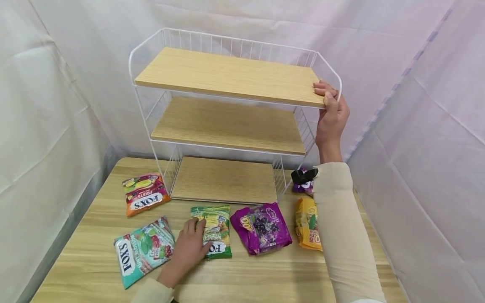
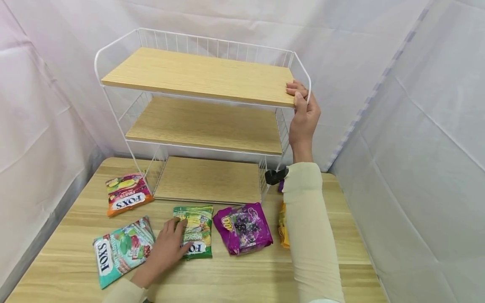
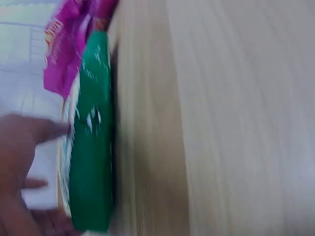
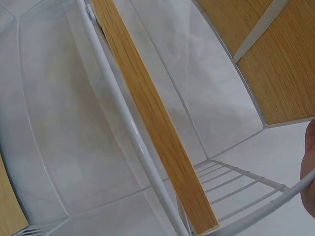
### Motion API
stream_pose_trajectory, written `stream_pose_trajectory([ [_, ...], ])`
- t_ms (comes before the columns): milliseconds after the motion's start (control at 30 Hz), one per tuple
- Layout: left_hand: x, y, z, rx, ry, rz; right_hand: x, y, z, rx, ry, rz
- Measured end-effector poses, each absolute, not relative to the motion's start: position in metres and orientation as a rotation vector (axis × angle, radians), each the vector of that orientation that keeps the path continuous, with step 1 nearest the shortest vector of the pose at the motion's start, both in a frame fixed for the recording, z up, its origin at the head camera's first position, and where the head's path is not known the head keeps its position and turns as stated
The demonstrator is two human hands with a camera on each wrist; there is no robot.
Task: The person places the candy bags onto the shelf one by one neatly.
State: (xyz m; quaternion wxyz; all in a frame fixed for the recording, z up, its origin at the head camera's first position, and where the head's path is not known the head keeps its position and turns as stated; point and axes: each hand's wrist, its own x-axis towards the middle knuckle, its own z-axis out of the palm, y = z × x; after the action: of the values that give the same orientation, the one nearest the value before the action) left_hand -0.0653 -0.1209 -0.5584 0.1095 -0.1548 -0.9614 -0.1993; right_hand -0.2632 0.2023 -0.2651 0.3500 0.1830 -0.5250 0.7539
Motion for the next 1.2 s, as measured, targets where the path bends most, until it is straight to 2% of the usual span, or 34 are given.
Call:
stream_pose_trajectory([
  [200, -0.063, -0.106, -0.551, 0.165, -2.816, -1.155, -0.261, 0.201, -0.262, 0.429, -1.365, 1.998],
  [333, -0.067, -0.103, -0.546, 0.379, -2.835, -1.266, -0.259, 0.200, -0.259, 0.412, -1.352, 2.002],
  [767, -0.070, -0.090, -0.550, 0.529, -2.797, -1.179, -0.256, 0.201, -0.259, 0.400, -1.343, 2.002],
  [1200, -0.061, -0.087, -0.571, 0.397, -2.541, -1.234, -0.258, 0.203, -0.261, 0.417, -1.346, 1.980],
])
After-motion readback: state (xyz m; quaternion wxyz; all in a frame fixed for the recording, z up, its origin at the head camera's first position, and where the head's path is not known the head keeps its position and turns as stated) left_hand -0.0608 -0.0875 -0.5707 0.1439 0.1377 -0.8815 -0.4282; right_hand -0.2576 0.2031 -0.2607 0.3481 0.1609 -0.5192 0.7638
